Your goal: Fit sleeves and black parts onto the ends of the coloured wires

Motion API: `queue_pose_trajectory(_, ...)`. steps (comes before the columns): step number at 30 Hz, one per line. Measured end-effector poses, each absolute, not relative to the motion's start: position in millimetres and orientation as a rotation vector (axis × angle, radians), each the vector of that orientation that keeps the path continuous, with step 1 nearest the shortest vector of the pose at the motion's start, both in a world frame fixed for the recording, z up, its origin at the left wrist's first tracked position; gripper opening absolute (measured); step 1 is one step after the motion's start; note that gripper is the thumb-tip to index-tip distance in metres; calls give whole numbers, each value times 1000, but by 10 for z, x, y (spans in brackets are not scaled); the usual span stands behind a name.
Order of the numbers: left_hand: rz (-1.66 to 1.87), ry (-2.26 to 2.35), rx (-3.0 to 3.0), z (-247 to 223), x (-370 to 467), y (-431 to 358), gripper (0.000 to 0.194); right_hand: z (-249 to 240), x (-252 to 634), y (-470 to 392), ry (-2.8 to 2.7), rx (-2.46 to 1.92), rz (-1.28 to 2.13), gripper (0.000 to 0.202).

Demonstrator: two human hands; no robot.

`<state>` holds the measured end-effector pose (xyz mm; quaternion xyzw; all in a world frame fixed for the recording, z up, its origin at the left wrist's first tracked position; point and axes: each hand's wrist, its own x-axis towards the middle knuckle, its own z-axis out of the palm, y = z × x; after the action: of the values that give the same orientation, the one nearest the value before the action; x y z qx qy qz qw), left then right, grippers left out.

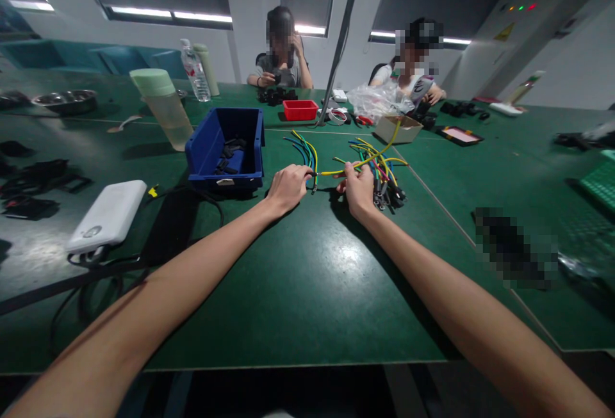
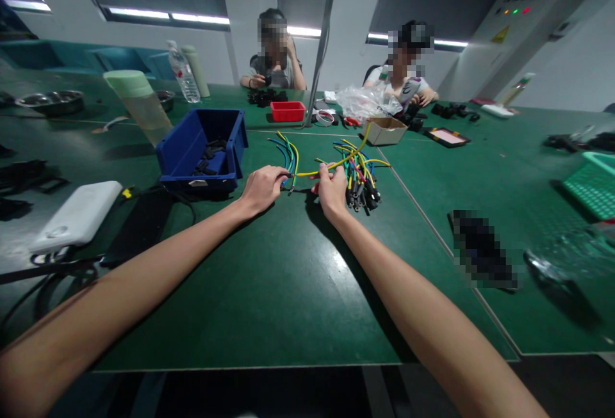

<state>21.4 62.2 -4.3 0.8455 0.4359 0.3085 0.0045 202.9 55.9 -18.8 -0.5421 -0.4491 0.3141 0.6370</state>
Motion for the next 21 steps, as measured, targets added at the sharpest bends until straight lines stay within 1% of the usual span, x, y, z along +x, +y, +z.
queue_pose_trajectory(6, 931, 1390, 2635, -33, 218, 614, 20, -194, 2024, 562, -1044, -1230, 735, 35)
queue_pose_trajectory(21, 933, 1390, 2633, -35, 221, 612, 19, -195, 2020, 566, -1027, -1196, 806, 37)
